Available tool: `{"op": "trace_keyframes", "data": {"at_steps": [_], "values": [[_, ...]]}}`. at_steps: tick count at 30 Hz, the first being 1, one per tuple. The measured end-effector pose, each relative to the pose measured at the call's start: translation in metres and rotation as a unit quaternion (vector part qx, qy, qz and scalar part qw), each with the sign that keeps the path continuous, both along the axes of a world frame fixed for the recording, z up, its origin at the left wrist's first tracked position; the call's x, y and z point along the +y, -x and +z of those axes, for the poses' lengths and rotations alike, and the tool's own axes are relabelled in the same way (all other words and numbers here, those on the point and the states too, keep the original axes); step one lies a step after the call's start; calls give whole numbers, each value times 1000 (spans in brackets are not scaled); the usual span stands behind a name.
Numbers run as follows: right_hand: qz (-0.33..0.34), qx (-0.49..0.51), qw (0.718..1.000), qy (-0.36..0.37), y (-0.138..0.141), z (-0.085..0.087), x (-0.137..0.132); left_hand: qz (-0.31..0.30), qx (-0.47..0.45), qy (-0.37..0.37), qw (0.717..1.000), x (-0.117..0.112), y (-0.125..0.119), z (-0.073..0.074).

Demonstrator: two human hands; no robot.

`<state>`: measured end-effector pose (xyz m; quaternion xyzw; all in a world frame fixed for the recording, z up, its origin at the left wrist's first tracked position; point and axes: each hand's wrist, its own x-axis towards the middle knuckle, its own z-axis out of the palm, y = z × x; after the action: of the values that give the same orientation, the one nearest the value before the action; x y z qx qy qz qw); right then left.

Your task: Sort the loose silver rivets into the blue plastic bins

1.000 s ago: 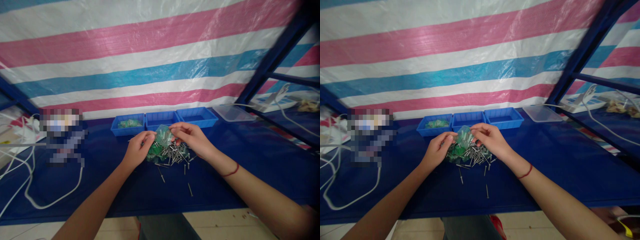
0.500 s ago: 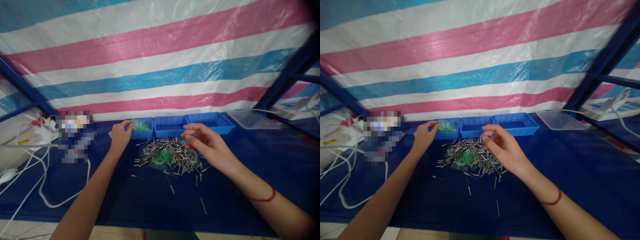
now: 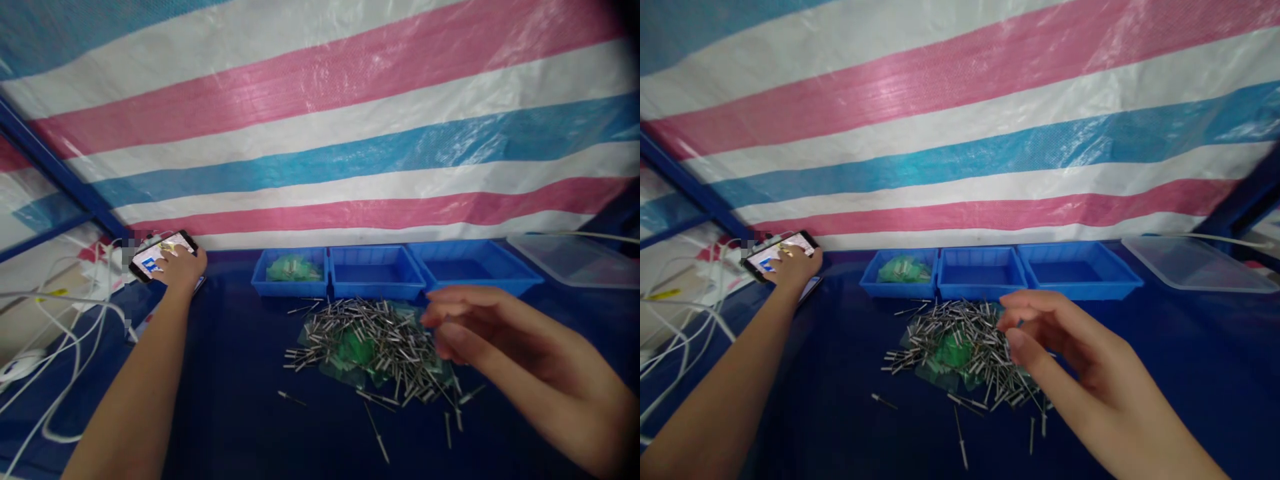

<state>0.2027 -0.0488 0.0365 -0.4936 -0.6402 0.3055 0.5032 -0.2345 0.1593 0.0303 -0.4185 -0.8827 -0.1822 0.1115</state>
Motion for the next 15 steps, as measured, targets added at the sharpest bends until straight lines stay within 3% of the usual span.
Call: {"op": "trace_keyframes", "data": {"at_steps": [7,15], "values": [[-48,-61,996,53,-8,-14,-7,36,-50,17,998,27,19,-10],[-56,-134,989,1,-11,-23,-7,19,-63,0,998,19,20,-6]]}}
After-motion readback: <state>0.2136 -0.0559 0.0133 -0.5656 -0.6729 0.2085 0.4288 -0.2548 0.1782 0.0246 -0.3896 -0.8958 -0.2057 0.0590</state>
